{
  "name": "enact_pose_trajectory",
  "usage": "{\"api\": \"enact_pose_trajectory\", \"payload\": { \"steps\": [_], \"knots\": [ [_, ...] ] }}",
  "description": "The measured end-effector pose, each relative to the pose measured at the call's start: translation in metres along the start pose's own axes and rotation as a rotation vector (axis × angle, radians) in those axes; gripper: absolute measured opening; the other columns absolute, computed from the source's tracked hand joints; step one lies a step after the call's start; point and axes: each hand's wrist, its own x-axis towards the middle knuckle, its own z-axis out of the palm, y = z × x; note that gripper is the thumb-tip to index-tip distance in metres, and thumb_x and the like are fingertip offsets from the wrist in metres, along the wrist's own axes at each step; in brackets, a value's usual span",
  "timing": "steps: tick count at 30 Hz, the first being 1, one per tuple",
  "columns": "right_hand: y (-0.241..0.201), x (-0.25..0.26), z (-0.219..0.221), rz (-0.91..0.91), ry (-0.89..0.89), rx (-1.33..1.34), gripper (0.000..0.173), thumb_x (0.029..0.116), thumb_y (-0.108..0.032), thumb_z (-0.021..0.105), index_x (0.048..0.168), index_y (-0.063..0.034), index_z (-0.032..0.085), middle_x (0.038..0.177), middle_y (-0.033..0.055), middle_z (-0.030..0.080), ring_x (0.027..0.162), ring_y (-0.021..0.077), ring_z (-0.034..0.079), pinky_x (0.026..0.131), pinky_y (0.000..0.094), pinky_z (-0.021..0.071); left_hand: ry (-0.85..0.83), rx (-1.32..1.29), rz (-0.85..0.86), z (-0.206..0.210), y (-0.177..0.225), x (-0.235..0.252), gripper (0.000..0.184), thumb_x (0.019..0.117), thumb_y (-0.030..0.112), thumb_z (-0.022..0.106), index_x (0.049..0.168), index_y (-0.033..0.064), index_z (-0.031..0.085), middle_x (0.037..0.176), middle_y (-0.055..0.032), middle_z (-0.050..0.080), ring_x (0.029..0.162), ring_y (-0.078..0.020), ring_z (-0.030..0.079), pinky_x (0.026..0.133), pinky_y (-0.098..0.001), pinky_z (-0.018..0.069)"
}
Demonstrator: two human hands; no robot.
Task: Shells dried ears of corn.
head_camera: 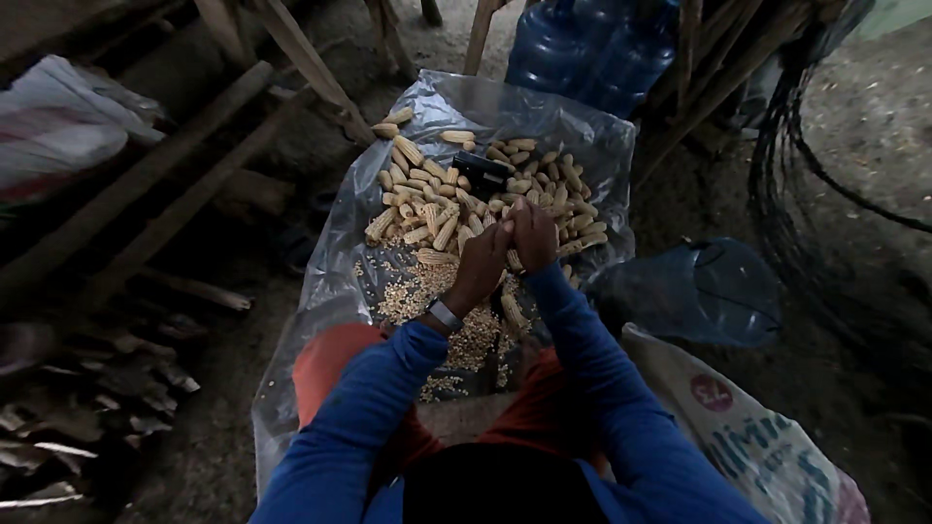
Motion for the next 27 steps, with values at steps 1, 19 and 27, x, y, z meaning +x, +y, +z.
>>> {"api": "enact_pose_trajectory", "payload": {
  "steps": [1, 19, 27],
  "knots": [
    [0.002, -0.002, 0.001, -0.090, 0.043, -0.026, 0.044, 0.1089, -0.021, 0.035, 0.094, 0.0049, 0.067, 0.069, 0.0108, 0.061, 0.059, 0.0180, 0.058, 0.059, 0.0395, 0.0511, 0.019, -0.033, -0.021, 0.000, 0.006, -0.004, 0.054, 0.1131, 0.037, 0.030, 0.101, -0.0026, 0.063, 0.073, -0.0122, 0.056, 0.062, -0.0229, 0.055, 0.061, -0.0421, 0.0492],
    [0.023, 0.011, -0.008, -0.394, 0.058, 0.019, 0.032, 0.1074, -0.018, 0.045, 0.111, 0.0071, 0.064, 0.090, 0.0146, 0.068, 0.075, 0.0152, 0.066, 0.070, 0.0345, 0.0573, -0.038, -0.565, -0.587, -0.031, 0.005, 0.020, 0.043, 0.1111, 0.033, 0.030, 0.108, 0.0073, 0.064, 0.086, -0.0035, 0.068, 0.062, -0.0098, 0.058, 0.053, -0.0251, 0.0458],
    [0.027, 0.016, -0.009, -0.337, -0.038, 0.059, 0.028, 0.1027, -0.016, 0.056, 0.116, 0.0074, 0.066, 0.104, 0.0181, 0.069, 0.089, 0.0196, 0.069, 0.081, 0.0369, 0.0595, 0.030, -0.501, -0.365, -0.028, 0.009, 0.018, 0.071, 0.1091, 0.057, 0.018, 0.118, 0.0054, 0.065, 0.095, -0.0062, 0.070, 0.083, -0.0158, 0.067, 0.075, -0.0364, 0.0562]
  ]
}}
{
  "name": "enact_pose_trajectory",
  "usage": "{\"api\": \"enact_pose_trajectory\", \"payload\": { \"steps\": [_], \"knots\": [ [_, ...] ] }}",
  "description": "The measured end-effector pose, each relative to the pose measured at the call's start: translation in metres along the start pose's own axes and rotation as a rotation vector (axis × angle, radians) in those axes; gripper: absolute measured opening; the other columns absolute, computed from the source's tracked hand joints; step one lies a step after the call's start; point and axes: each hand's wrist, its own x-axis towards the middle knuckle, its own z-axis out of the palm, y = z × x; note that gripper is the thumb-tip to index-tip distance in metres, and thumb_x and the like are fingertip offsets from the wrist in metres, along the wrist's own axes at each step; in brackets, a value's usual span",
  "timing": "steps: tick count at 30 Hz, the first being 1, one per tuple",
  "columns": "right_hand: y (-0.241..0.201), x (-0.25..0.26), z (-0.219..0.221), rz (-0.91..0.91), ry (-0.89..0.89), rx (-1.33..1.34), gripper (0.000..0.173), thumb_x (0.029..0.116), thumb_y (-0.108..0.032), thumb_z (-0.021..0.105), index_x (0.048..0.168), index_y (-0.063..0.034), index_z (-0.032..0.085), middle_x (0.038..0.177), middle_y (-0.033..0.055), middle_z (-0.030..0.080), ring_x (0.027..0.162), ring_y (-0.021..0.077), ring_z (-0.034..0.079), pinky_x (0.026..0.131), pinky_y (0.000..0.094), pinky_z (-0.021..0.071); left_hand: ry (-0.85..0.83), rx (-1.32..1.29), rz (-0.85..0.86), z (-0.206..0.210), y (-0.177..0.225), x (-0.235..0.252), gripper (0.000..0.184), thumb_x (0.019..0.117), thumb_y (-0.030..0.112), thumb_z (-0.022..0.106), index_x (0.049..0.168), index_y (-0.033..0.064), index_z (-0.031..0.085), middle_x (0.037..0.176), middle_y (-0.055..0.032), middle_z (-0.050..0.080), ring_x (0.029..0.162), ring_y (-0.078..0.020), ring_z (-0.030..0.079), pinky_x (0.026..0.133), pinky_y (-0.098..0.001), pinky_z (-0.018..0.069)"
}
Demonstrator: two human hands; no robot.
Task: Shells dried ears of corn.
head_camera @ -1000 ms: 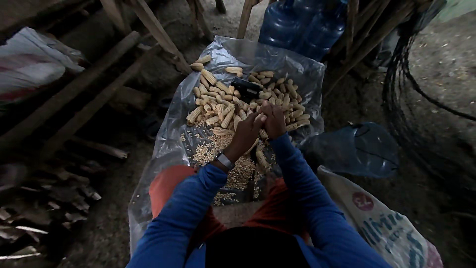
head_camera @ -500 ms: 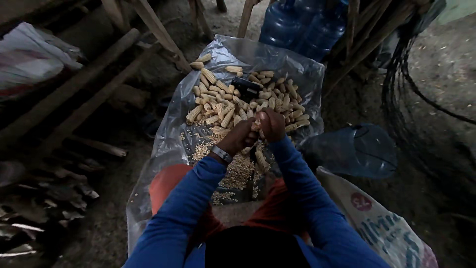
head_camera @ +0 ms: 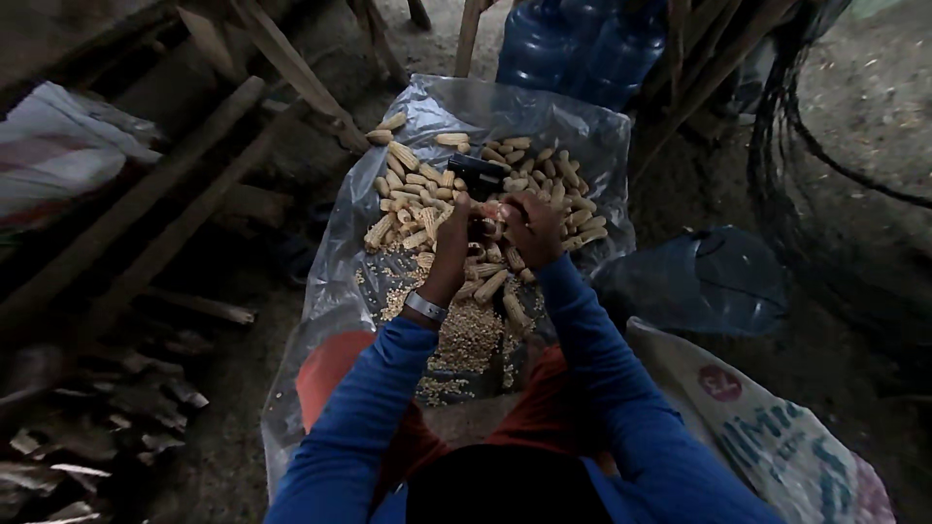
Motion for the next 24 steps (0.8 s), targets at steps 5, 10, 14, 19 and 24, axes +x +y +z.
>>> {"api": "enact_pose_trajectory", "payload": {
  "steps": [5, 10, 14, 19, 24],
  "knots": [
    [-0.006, -0.002, 0.004, 0.006, -0.080, 0.074, 0.026, 0.1008, -0.016, 0.061, 0.114, 0.0058, 0.065, 0.103, 0.0157, 0.069, 0.084, 0.0168, 0.068, 0.077, 0.0348, 0.0593, 0.049, -0.178, 0.168, 0.002, -0.014, 0.011, 0.028, 0.1091, 0.025, 0.049, 0.102, 0.0019, 0.064, 0.075, -0.0019, 0.061, 0.056, -0.0080, 0.053, 0.052, -0.0232, 0.0483],
    [-0.010, -0.006, 0.009, 0.117, -0.161, -0.007, 0.036, 0.1070, -0.027, 0.048, 0.117, 0.0051, 0.063, 0.092, 0.0149, 0.069, 0.078, 0.0215, 0.068, 0.071, 0.0436, 0.0582, 0.079, 0.026, 0.257, -0.001, -0.014, 0.011, 0.021, 0.1069, 0.018, 0.053, 0.102, 0.0001, 0.063, 0.077, -0.0016, 0.059, 0.060, -0.0055, 0.051, 0.055, -0.0221, 0.0449],
    [-0.016, -0.012, 0.021, 0.173, -0.078, -0.094, 0.061, 0.1110, -0.039, 0.024, 0.108, 0.0044, 0.067, 0.086, 0.0187, 0.069, 0.081, 0.0318, 0.070, 0.072, 0.0553, 0.0548, 0.007, 0.399, 0.295, -0.001, 0.013, -0.027, 0.027, 0.1087, 0.022, 0.050, 0.111, -0.0030, 0.061, 0.082, -0.0122, 0.061, 0.065, -0.0175, 0.056, 0.063, -0.0348, 0.0508],
    [-0.030, -0.012, 0.039, 0.713, 0.042, 0.489, 0.049, 0.1119, -0.038, 0.029, 0.103, -0.0044, 0.064, 0.077, 0.0001, 0.060, 0.063, 0.0057, 0.055, 0.059, 0.0258, 0.0503, -0.054, 0.637, 0.551, -0.008, 0.002, -0.029, 0.026, 0.1078, 0.020, 0.052, 0.113, -0.0043, 0.061, 0.081, -0.0152, 0.063, 0.065, -0.0228, 0.062, 0.064, -0.0393, 0.0554],
    [-0.018, -0.016, 0.025, 1.020, -0.140, 1.267, 0.032, 0.1092, -0.025, 0.040, 0.090, -0.0155, 0.063, 0.070, -0.0029, 0.065, 0.061, 0.0052, 0.062, 0.057, 0.0234, 0.0552, -0.237, 0.959, 0.895, -0.006, -0.008, -0.031, 0.021, 0.1013, 0.014, 0.061, 0.114, -0.0022, 0.064, 0.090, -0.0179, 0.067, 0.076, -0.0326, 0.069, 0.069, -0.0482, 0.0586]
  ]
}}
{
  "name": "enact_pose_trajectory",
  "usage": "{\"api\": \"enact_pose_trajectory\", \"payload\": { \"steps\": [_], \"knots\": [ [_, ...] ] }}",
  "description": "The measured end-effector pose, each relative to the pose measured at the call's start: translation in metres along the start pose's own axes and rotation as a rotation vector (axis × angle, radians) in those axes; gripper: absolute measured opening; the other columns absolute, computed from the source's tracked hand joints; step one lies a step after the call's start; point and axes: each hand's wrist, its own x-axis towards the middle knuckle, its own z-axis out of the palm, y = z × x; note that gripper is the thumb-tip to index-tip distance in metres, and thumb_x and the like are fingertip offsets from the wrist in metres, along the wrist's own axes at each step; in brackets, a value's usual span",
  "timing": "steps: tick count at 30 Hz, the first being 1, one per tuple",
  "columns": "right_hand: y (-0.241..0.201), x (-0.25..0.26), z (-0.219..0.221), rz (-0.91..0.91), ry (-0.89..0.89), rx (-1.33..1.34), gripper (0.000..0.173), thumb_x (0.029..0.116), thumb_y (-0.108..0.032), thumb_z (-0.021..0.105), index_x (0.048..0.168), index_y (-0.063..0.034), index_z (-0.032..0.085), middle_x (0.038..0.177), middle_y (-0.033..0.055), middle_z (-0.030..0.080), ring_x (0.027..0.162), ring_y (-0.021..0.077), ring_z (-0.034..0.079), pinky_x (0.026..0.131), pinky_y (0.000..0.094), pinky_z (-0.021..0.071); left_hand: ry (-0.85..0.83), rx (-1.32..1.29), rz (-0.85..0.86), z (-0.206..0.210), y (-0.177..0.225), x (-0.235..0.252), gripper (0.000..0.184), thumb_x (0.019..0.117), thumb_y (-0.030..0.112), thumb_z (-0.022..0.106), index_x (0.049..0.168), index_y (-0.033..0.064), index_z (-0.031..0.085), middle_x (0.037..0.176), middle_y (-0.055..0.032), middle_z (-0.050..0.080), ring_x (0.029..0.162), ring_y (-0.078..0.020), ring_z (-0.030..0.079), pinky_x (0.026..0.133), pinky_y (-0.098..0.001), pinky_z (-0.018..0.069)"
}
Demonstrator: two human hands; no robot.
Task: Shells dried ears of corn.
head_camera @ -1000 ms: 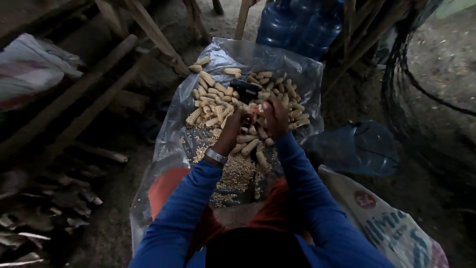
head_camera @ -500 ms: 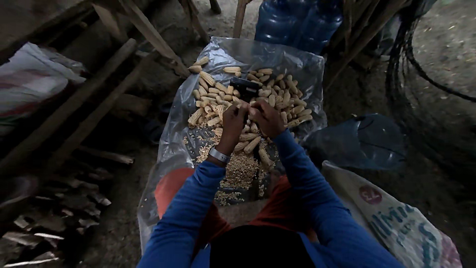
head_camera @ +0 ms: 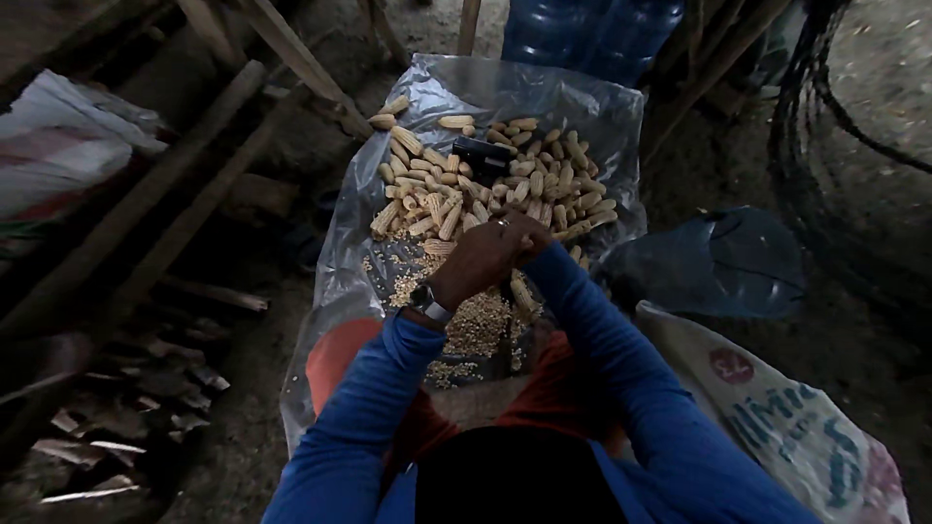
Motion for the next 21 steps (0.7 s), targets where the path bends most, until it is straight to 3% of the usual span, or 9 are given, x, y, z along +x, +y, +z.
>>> {"api": "enact_pose_trajectory", "payload": {
  "steps": [2, 5, 7, 9, 10, 13, 15, 17, 21],
  "knots": [
    [0.004, 0.000, -0.001, 0.010, 0.067, -0.030, 0.030, 0.1094, -0.031, 0.040, 0.094, -0.0150, 0.061, 0.071, -0.0025, 0.062, 0.060, 0.0064, 0.060, 0.057, 0.0249, 0.0547, -0.042, -0.064, -0.114, -0.004, 0.003, 0.002, 0.023, 0.1038, 0.014, 0.058, 0.117, -0.0042, 0.063, 0.091, -0.0207, 0.068, 0.080, -0.0359, 0.070, 0.074, -0.0521, 0.0584],
    [0.012, 0.003, 0.013, -0.132, 0.308, -0.375, 0.047, 0.1102, -0.047, 0.033, 0.104, -0.0101, 0.060, 0.070, -0.0012, 0.054, 0.055, 0.0089, 0.050, 0.051, 0.0281, 0.0469, -0.008, -0.145, -0.443, -0.014, 0.004, 0.009, 0.031, 0.1075, 0.023, 0.054, 0.114, -0.0074, 0.060, 0.087, -0.0232, 0.065, 0.078, -0.0376, 0.067, 0.074, -0.0543, 0.0556],
    [0.017, -0.002, 0.023, -0.305, 0.303, -0.659, 0.053, 0.1122, -0.040, 0.021, 0.115, -0.0033, 0.059, 0.077, 0.0020, 0.055, 0.059, 0.0105, 0.052, 0.054, 0.0298, 0.0493, 0.033, -0.214, -0.657, -0.023, 0.006, 0.014, 0.037, 0.1075, 0.029, 0.054, 0.111, -0.0073, 0.061, 0.088, -0.0232, 0.064, 0.077, -0.0356, 0.065, 0.073, -0.0523, 0.0547],
    [0.023, -0.003, 0.023, -0.502, 0.312, -0.900, 0.054, 0.1123, -0.035, 0.021, 0.115, 0.0016, 0.061, 0.078, 0.0068, 0.057, 0.061, 0.0124, 0.053, 0.056, 0.0317, 0.0495, 0.093, -0.297, -0.776, -0.025, 0.007, 0.018, 0.039, 0.1079, 0.032, 0.053, 0.105, -0.0063, 0.061, 0.084, -0.0198, 0.061, 0.071, -0.0301, 0.061, 0.068, -0.0470, 0.0530],
    [0.025, -0.001, 0.022, -0.580, 0.334, -0.965, 0.053, 0.1122, -0.031, 0.025, 0.114, 0.0054, 0.063, 0.083, 0.0118, 0.062, 0.068, 0.0165, 0.058, 0.064, 0.0373, 0.0529, 0.123, -0.333, -0.794, -0.023, 0.006, 0.017, 0.039, 0.1082, 0.032, 0.052, 0.102, -0.0053, 0.060, 0.080, -0.0175, 0.059, 0.066, -0.0268, 0.058, 0.064, -0.0441, 0.0518],
    [0.024, 0.005, 0.020, -0.581, 0.382, -0.959, 0.053, 0.1118, -0.029, 0.029, 0.108, 0.0075, 0.067, 0.081, 0.0135, 0.064, 0.069, 0.0188, 0.059, 0.068, 0.0409, 0.0531, 0.148, -0.313, -0.722, -0.014, 0.003, 0.012, 0.038, 0.1093, 0.031, 0.049, 0.103, -0.0042, 0.060, 0.077, -0.0162, 0.060, 0.063, -0.0257, 0.059, 0.061, -0.0430, 0.0528],
    [0.017, 0.005, 0.020, -0.370, 0.341, -0.750, 0.051, 0.1120, -0.037, 0.031, 0.103, -0.0010, 0.066, 0.069, 0.0025, 0.056, 0.056, 0.0098, 0.050, 0.054, 0.0299, 0.0478, 0.145, -0.240, -0.613, -0.008, -0.001, 0.008, 0.037, 0.1094, 0.030, 0.049, 0.102, -0.0044, 0.060, 0.074, -0.0156, 0.059, 0.061, -0.0257, 0.060, 0.060, -0.0428, 0.0526],
    [0.009, 0.004, 0.014, -0.160, 0.198, -0.470, 0.047, 0.1113, -0.041, 0.031, 0.086, -0.0120, 0.058, 0.056, -0.0044, 0.048, 0.043, 0.0058, 0.042, 0.041, 0.0238, 0.0404, 0.156, -0.157, -0.440, -0.004, -0.004, 0.006, 0.033, 0.1086, 0.026, 0.051, 0.096, -0.0044, 0.059, 0.071, -0.0145, 0.058, 0.059, -0.0246, 0.059, 0.058, -0.0413, 0.0524],
    [0.004, 0.000, -0.003, 0.062, -0.127, -0.067, 0.043, 0.1093, -0.029, 0.034, 0.076, -0.0186, 0.058, 0.055, -0.0059, 0.052, 0.043, 0.0032, 0.045, 0.041, 0.0203, 0.0421, 0.097, -0.060, -0.101, -0.001, -0.010, 0.003, 0.024, 0.1048, 0.018, 0.056, 0.107, -0.0043, 0.064, 0.081, -0.0169, 0.065, 0.071, -0.0288, 0.067, 0.068, -0.0461, 0.0573]
  ]
}}
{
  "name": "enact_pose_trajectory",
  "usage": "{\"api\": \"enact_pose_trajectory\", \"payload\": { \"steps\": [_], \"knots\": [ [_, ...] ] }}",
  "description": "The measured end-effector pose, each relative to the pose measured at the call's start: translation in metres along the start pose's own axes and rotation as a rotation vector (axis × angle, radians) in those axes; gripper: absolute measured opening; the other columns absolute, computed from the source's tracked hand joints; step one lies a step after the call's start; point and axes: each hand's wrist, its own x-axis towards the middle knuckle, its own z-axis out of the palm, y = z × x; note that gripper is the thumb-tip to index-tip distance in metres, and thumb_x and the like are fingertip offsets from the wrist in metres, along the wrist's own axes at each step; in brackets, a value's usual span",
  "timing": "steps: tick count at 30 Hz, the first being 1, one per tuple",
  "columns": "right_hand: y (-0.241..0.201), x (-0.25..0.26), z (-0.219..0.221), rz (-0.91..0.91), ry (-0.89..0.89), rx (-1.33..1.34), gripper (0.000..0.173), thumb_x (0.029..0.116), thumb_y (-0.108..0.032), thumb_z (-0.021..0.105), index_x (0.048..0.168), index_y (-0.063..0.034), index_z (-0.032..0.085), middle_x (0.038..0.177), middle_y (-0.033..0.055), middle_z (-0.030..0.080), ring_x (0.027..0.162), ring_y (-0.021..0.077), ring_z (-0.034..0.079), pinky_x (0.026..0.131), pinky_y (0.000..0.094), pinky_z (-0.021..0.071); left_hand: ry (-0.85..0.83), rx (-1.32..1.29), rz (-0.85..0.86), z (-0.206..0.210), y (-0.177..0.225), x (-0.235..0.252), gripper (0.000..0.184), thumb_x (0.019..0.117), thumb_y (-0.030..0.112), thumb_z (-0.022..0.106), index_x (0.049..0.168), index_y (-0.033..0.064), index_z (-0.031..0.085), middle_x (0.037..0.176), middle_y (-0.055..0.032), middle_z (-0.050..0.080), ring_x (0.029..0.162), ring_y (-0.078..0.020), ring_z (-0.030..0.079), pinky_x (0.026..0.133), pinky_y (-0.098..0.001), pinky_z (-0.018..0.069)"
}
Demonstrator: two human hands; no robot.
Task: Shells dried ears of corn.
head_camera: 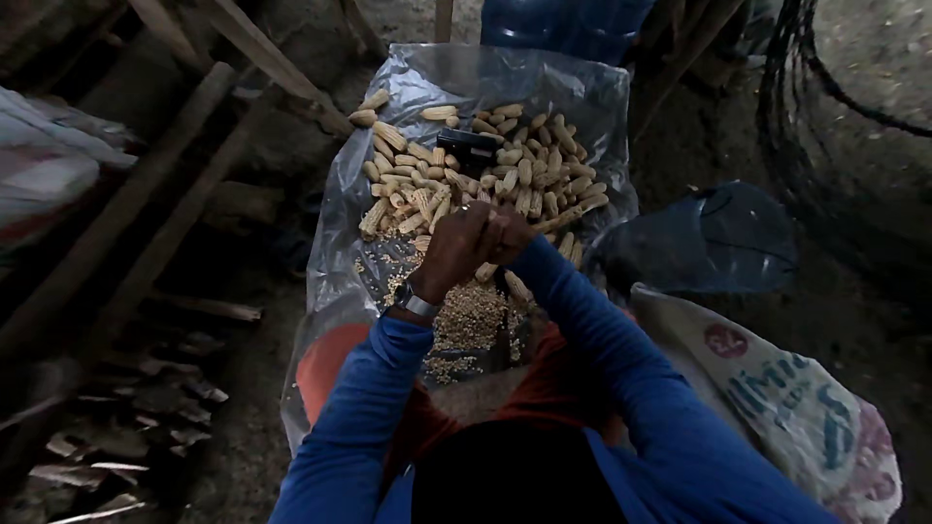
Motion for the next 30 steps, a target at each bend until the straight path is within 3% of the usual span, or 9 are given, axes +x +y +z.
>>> {"api": "enact_pose_trajectory", "payload": {
  "steps": [2, 5, 7, 10, 13, 15, 20, 27, 30],
  "knots": [
    [-0.001, -0.001, 0.003, -0.012, 0.071, -0.050, 0.043, 0.1100, -0.031, 0.035, 0.073, -0.0197, 0.055, 0.053, -0.0073, 0.049, 0.041, 0.0023, 0.043, 0.040, 0.0198, 0.0410, -0.045, -0.018, -0.043, -0.005, 0.005, 0.002, 0.025, 0.1056, 0.020, 0.055, 0.105, -0.0032, 0.064, 0.079, -0.0161, 0.064, 0.069, -0.0288, 0.065, 0.066, -0.0465, 0.0556],
    [-0.009, 0.003, 0.008, -0.072, 0.311, -0.430, 0.051, 0.1111, -0.047, 0.030, 0.099, -0.0101, 0.062, 0.068, -0.0011, 0.054, 0.054, 0.0085, 0.050, 0.051, 0.0276, 0.0482, -0.063, -0.221, -0.401, -0.020, 0.014, 0.009, 0.031, 0.1088, 0.023, 0.051, 0.100, -0.0041, 0.061, 0.073, -0.0142, 0.059, 0.058, -0.0223, 0.058, 0.057, -0.0386, 0.0514],
    [-0.018, 0.000, 0.012, -0.118, 0.276, -0.614, 0.067, 0.1100, -0.053, 0.016, 0.110, -0.0037, 0.062, 0.077, 0.0031, 0.062, 0.060, 0.0113, 0.057, 0.056, 0.0309, 0.0525, -0.007, -0.449, -0.630, -0.025, 0.012, 0.013, 0.033, 0.1095, 0.028, 0.049, 0.101, -0.0013, 0.061, 0.072, -0.0096, 0.059, 0.051, -0.0156, 0.054, 0.050, -0.0301, 0.0506],
    [-0.022, -0.007, 0.011, -0.257, 0.115, -0.728, 0.065, 0.1099, -0.050, 0.014, 0.115, -0.0036, 0.060, 0.077, 0.0012, 0.065, 0.052, 0.0063, 0.051, 0.047, 0.0232, 0.0452, 0.135, -0.697, -0.747, -0.027, 0.008, 0.014, 0.029, 0.1094, 0.029, 0.049, 0.097, 0.0047, 0.059, 0.067, -0.0018, 0.056, 0.047, -0.0088, 0.050, 0.045, -0.0221, 0.0470],
    [-0.022, -0.015, 0.017, -0.418, 0.048, -0.890, 0.039, 0.1095, -0.033, 0.037, 0.115, -0.0017, 0.059, 0.080, 0.0000, 0.063, 0.057, 0.0038, 0.051, 0.051, 0.0217, 0.0439, 0.219, -0.781, -0.709, -0.026, 0.005, 0.012, 0.027, 0.1089, 0.026, 0.050, 0.093, 0.0058, 0.058, 0.067, -0.0002, 0.058, 0.047, -0.0065, 0.051, 0.045, -0.0196, 0.0470],
    [-0.018, -0.011, 0.015, -0.499, 0.077, -0.997, 0.035, 0.1067, -0.030, 0.047, 0.119, 0.0009, 0.061, 0.079, 0.0025, 0.063, 0.059, 0.0074, 0.052, 0.052, 0.0264, 0.0455, 0.247, -0.792, -0.685, -0.023, 0.005, 0.011, 0.028, 0.1092, 0.027, 0.050, 0.092, 0.0062, 0.058, 0.066, 0.0000, 0.058, 0.048, -0.0069, 0.052, 0.047, -0.0204, 0.0485],
    [-0.014, -0.006, 0.013, -0.597, 0.178, -1.016, 0.039, 0.1107, -0.026, 0.036, 0.114, 0.0041, 0.061, 0.071, 0.0020, 0.057, 0.056, 0.0075, 0.050, 0.054, 0.0271, 0.0464, 0.262, -0.776, -0.539, -0.017, 0.002, 0.009, 0.027, 0.1107, 0.026, 0.045, 0.102, 0.0061, 0.059, 0.073, -0.0008, 0.060, 0.055, -0.0079, 0.056, 0.053, -0.0223, 0.0509],
    [-0.011, -0.006, 0.021, -0.390, 0.227, -0.339, 0.041, 0.1119, -0.039, 0.028, 0.094, -0.0140, 0.056, 0.053, -0.0070, 0.042, 0.041, 0.0057, 0.038, 0.040, 0.0233, 0.0390, 0.288, -0.605, -0.239, -0.002, -0.012, 0.011, 0.025, 0.1088, 0.015, 0.046, 0.116, -0.0029, 0.062, 0.089, -0.0045, 0.068, 0.074, -0.0082, 0.066, 0.071, -0.0285, 0.0587],
    [-0.018, -0.011, 0.019, -0.467, 0.184, -0.429, 0.040, 0.1123, -0.032, 0.030, 0.100, -0.0082, 0.060, 0.059, -0.0045, 0.052, 0.043, 0.0055, 0.045, 0.041, 0.0216, 0.0428, 0.217, -0.671, -0.295, -0.014, 0.001, 0.004, 0.027, 0.1110, 0.020, 0.042, 0.121, 0.0009, 0.059, 0.088, -0.0049, 0.065, 0.069, -0.0082, 0.062, 0.067, -0.0247, 0.0565]
  ]
}}
